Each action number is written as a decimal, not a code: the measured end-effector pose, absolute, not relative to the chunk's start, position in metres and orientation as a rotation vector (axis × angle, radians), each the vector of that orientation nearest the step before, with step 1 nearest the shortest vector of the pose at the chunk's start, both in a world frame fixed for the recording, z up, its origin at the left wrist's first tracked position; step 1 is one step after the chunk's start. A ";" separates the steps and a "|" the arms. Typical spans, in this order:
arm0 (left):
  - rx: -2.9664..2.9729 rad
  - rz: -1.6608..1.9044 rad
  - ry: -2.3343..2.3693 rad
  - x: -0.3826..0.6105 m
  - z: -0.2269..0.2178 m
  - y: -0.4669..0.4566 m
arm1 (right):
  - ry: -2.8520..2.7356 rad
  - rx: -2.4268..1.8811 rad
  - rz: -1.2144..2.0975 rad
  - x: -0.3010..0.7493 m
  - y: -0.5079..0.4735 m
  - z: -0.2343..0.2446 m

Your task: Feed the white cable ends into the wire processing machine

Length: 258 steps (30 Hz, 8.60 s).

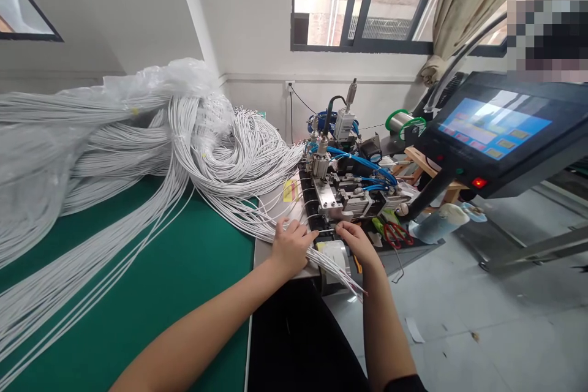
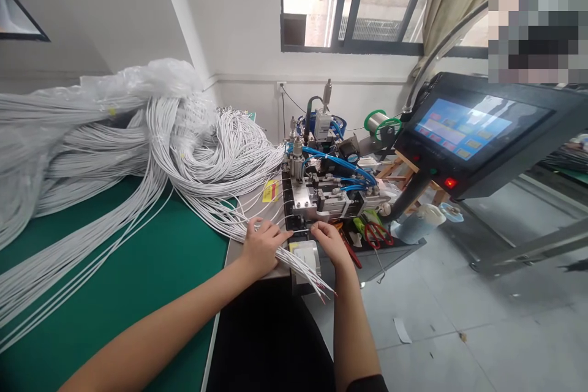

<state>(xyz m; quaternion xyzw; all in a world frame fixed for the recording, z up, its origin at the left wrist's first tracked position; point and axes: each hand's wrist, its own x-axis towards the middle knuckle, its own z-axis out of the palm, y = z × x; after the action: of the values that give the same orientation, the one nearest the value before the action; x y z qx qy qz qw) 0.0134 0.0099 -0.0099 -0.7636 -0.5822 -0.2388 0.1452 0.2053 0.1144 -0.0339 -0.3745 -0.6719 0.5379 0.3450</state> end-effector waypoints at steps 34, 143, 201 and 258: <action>-2.367 -0.853 -1.050 0.006 -0.005 0.006 | -1.648 -0.877 1.197 0.239 0.041 0.006; -2.235 -0.883 -1.015 0.007 -0.011 0.004 | -1.355 -1.048 0.993 0.228 0.053 -0.009; -2.112 -0.739 -1.681 0.013 -0.007 0.005 | -1.581 -1.132 1.166 0.227 0.088 -0.033; -2.174 -0.752 -1.422 0.012 -0.006 0.008 | -1.754 -1.062 1.114 0.211 0.096 -0.013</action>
<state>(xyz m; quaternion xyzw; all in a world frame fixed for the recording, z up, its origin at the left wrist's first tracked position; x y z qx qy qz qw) 0.0121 0.0080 -0.0057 -0.7848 -0.5133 -0.2714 0.2168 0.2106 0.0955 -0.0127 -0.4186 -0.6910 0.4388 0.3932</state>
